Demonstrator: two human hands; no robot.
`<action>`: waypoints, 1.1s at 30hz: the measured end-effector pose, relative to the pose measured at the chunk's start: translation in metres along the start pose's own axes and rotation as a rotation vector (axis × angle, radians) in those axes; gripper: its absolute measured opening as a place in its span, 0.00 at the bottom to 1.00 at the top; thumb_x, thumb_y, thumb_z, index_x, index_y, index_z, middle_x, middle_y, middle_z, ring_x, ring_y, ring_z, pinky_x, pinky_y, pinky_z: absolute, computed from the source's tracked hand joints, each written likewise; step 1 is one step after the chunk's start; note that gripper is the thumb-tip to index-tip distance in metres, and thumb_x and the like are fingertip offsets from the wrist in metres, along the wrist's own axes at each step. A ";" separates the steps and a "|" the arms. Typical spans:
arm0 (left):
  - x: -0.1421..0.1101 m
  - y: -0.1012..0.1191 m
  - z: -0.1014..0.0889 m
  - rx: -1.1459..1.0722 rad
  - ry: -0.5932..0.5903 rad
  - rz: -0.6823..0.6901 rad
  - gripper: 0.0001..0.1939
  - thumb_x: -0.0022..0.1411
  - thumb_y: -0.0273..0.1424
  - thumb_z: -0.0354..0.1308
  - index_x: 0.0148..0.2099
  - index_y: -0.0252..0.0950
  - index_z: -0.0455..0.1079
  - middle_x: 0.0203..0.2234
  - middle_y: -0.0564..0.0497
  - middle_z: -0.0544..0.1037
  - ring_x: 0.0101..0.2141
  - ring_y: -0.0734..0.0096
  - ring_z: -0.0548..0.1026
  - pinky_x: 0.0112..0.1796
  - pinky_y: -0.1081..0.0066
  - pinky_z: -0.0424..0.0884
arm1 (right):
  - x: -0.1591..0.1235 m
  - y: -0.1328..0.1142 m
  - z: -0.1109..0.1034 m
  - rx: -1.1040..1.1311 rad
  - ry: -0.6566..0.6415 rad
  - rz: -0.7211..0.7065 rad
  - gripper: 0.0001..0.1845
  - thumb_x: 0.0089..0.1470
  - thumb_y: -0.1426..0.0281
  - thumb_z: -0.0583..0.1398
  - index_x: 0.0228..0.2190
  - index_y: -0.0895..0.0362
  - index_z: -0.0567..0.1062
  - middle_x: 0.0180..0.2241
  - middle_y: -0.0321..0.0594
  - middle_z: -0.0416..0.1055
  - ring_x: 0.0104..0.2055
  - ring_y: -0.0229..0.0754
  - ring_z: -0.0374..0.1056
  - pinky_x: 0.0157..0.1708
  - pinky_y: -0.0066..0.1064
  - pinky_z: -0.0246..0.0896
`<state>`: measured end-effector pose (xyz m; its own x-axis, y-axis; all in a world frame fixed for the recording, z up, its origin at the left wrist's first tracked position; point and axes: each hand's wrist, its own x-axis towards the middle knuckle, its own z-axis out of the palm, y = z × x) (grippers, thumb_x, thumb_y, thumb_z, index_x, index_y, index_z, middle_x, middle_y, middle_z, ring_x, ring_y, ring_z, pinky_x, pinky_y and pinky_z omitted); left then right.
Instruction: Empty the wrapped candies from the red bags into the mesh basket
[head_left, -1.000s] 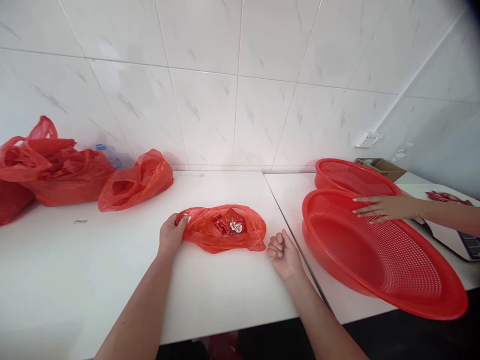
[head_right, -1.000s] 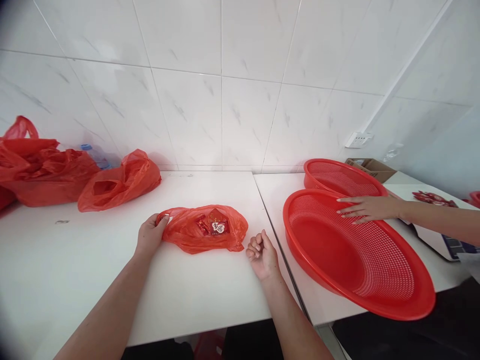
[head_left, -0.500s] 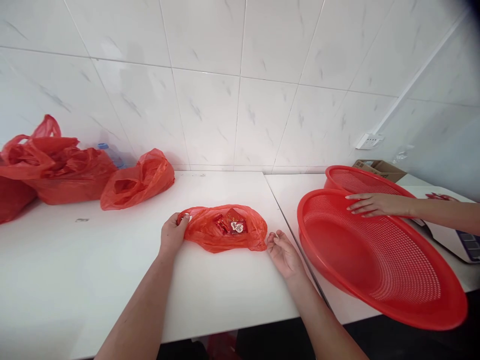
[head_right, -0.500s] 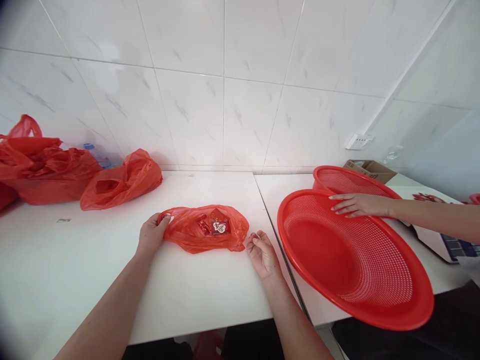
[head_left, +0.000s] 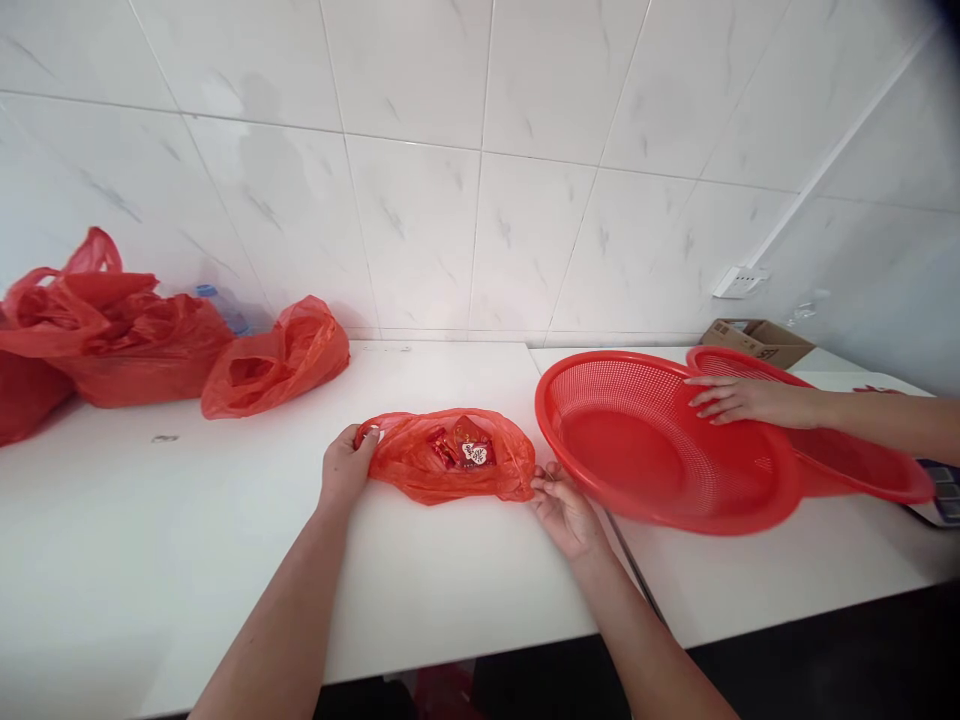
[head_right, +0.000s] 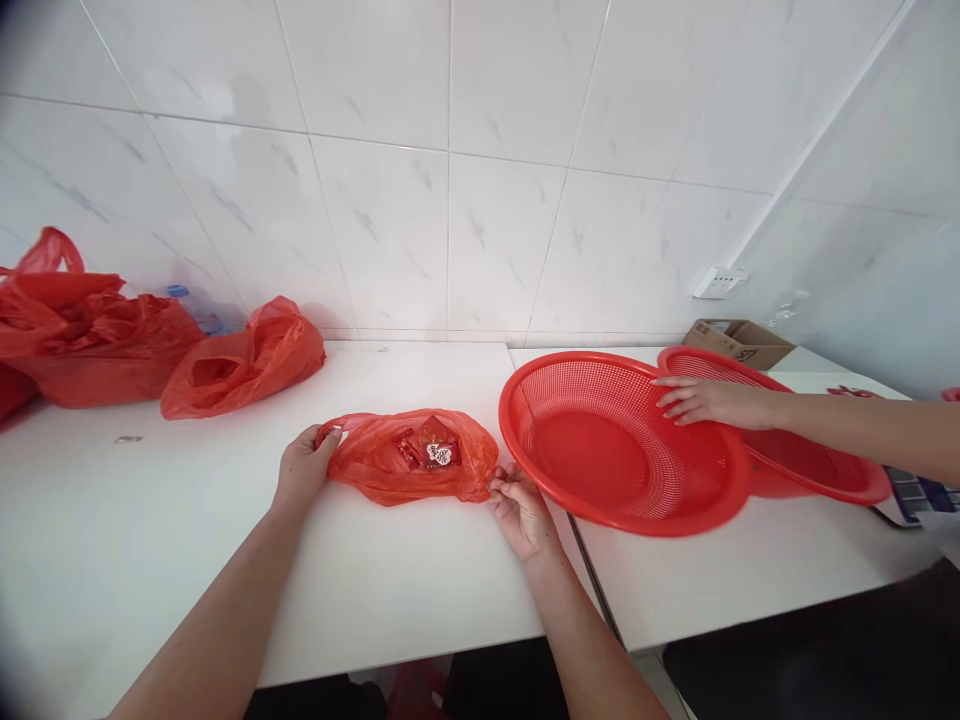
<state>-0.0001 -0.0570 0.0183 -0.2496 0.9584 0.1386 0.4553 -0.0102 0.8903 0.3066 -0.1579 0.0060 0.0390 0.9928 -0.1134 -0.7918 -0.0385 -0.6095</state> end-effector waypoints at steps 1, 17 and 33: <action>0.000 0.000 0.000 0.001 0.000 0.001 0.16 0.54 0.46 0.52 0.28 0.38 0.65 0.20 0.55 0.68 0.23 0.72 0.63 0.23 0.74 0.58 | 0.000 0.000 0.000 0.002 -0.006 0.003 0.13 0.39 0.82 0.64 0.24 0.52 0.71 0.29 0.30 0.69 0.29 0.31 0.64 0.25 0.22 0.61; 0.000 -0.001 0.000 -0.024 -0.004 -0.002 0.16 0.54 0.46 0.52 0.26 0.39 0.62 0.18 0.57 0.64 0.22 0.72 0.61 0.23 0.74 0.57 | -0.015 0.009 0.006 -0.698 0.111 -0.282 0.15 0.51 0.57 0.60 0.37 0.54 0.69 0.38 0.41 0.69 0.42 0.43 0.66 0.42 0.36 0.61; -0.005 0.019 -0.031 -0.037 -0.170 -0.161 0.18 0.48 0.47 0.58 0.29 0.37 0.64 0.25 0.53 0.70 0.28 0.69 0.68 0.28 0.72 0.65 | -0.019 -0.014 0.050 -1.414 0.194 -0.592 0.12 0.54 0.62 0.56 0.23 0.55 0.62 0.31 0.36 0.64 0.31 0.38 0.60 0.32 0.32 0.57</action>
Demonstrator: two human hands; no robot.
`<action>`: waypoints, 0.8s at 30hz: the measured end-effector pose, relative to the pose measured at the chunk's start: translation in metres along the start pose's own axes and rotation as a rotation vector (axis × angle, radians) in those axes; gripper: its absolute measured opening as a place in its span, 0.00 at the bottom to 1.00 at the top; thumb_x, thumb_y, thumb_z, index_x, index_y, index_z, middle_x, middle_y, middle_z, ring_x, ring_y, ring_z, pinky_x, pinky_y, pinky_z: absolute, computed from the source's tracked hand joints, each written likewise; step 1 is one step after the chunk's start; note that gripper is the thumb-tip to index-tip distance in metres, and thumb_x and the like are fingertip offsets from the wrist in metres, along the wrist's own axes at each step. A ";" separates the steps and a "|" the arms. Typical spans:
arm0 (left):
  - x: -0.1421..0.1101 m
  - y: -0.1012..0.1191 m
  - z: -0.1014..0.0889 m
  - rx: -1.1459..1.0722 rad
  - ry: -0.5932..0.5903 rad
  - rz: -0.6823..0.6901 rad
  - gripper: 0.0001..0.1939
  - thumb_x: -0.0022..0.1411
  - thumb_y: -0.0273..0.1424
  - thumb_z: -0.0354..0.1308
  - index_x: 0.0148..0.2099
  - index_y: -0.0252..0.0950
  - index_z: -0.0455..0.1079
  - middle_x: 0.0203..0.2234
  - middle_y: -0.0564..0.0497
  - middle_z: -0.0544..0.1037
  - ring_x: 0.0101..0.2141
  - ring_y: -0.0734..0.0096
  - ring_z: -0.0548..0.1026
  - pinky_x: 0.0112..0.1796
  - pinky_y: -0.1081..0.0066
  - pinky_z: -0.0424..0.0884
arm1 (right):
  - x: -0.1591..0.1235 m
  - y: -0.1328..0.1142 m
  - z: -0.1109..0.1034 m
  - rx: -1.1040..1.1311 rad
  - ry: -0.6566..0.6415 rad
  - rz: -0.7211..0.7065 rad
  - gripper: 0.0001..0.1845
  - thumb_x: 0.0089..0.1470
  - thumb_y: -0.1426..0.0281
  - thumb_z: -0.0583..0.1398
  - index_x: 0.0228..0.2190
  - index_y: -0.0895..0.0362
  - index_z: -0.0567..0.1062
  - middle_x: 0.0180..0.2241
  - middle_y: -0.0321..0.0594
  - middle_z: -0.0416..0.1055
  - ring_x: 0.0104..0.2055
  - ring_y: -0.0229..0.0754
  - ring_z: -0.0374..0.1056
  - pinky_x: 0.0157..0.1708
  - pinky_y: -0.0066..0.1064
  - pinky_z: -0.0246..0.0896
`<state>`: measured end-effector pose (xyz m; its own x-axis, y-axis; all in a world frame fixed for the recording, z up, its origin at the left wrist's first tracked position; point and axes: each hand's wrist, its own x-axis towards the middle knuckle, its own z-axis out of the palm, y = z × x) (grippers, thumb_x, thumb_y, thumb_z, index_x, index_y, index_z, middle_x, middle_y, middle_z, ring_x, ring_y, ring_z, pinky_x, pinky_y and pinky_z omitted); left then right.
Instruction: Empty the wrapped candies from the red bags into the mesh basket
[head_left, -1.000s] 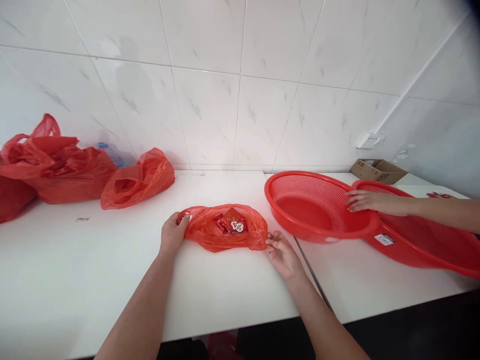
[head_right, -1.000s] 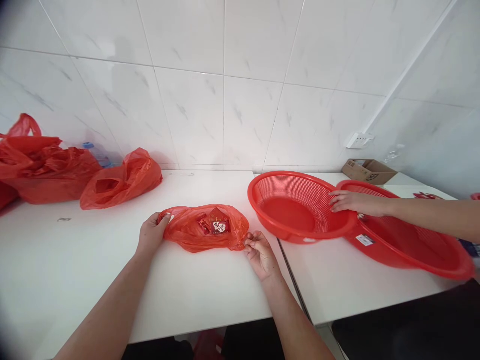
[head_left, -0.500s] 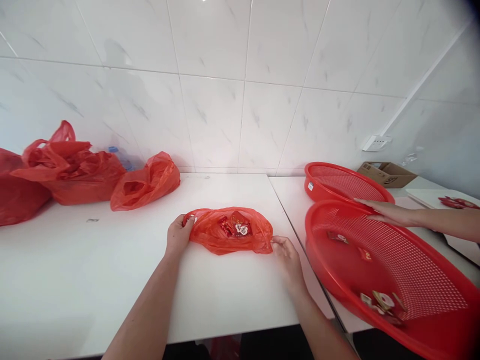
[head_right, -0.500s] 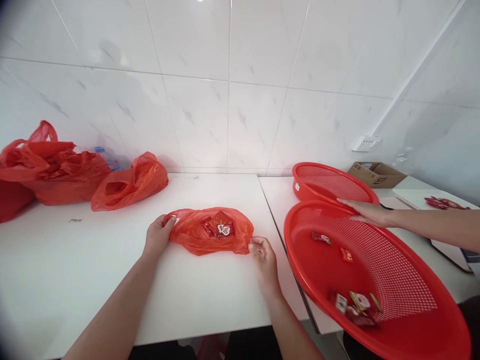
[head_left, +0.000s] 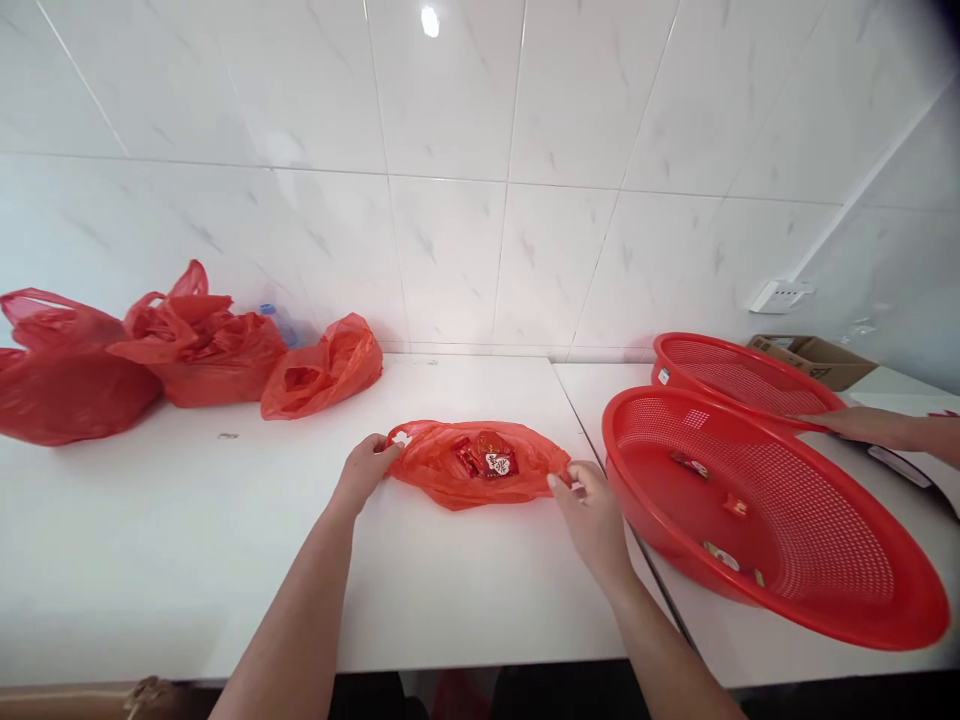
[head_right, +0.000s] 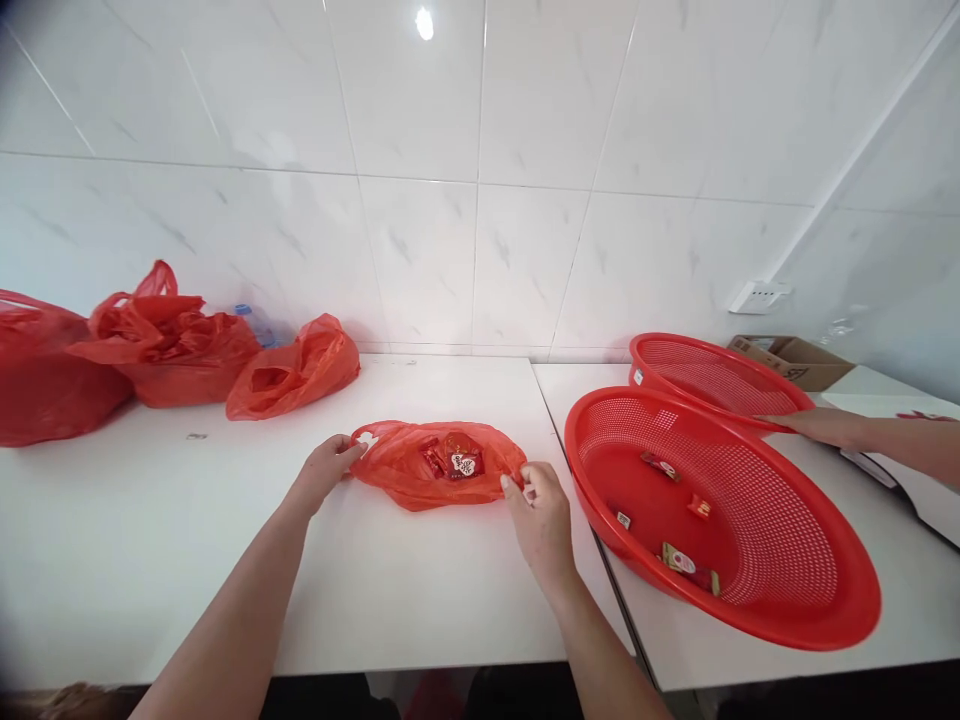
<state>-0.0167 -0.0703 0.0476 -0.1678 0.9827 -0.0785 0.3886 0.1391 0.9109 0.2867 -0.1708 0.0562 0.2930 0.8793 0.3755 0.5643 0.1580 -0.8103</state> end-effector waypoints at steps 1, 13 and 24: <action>-0.001 0.006 -0.006 -0.035 -0.058 -0.019 0.18 0.48 0.47 0.59 0.29 0.37 0.64 0.25 0.53 0.70 0.29 0.68 0.70 0.29 0.71 0.67 | 0.007 -0.006 -0.003 0.021 0.012 -0.020 0.12 0.53 0.62 0.56 0.24 0.55 0.62 0.31 0.36 0.64 0.31 0.38 0.60 0.33 0.31 0.57; -0.011 0.139 -0.032 -0.607 0.043 0.512 0.13 0.51 0.38 0.61 0.31 0.35 0.65 0.26 0.54 0.71 0.26 0.78 0.69 0.28 0.76 0.65 | 0.089 -0.077 -0.026 0.614 0.249 -0.021 0.15 0.47 0.59 0.62 0.31 0.57 0.74 0.29 0.36 0.70 0.31 0.38 0.65 0.33 0.31 0.61; -0.034 0.105 -0.037 -0.341 0.150 0.560 0.21 0.54 0.41 0.60 0.49 0.39 0.67 0.48 0.46 0.71 0.50 0.61 0.68 0.48 0.64 0.66 | 0.066 -0.041 -0.022 0.696 0.037 -0.040 0.27 0.44 0.59 0.66 0.47 0.50 0.69 0.53 0.43 0.64 0.54 0.48 0.61 0.51 0.41 0.57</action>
<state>-0.0041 -0.0933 0.1609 -0.1577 0.8642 0.4778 0.1495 -0.4574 0.8766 0.2997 -0.1287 0.1241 0.3155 0.8529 0.4159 -0.0470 0.4518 -0.8909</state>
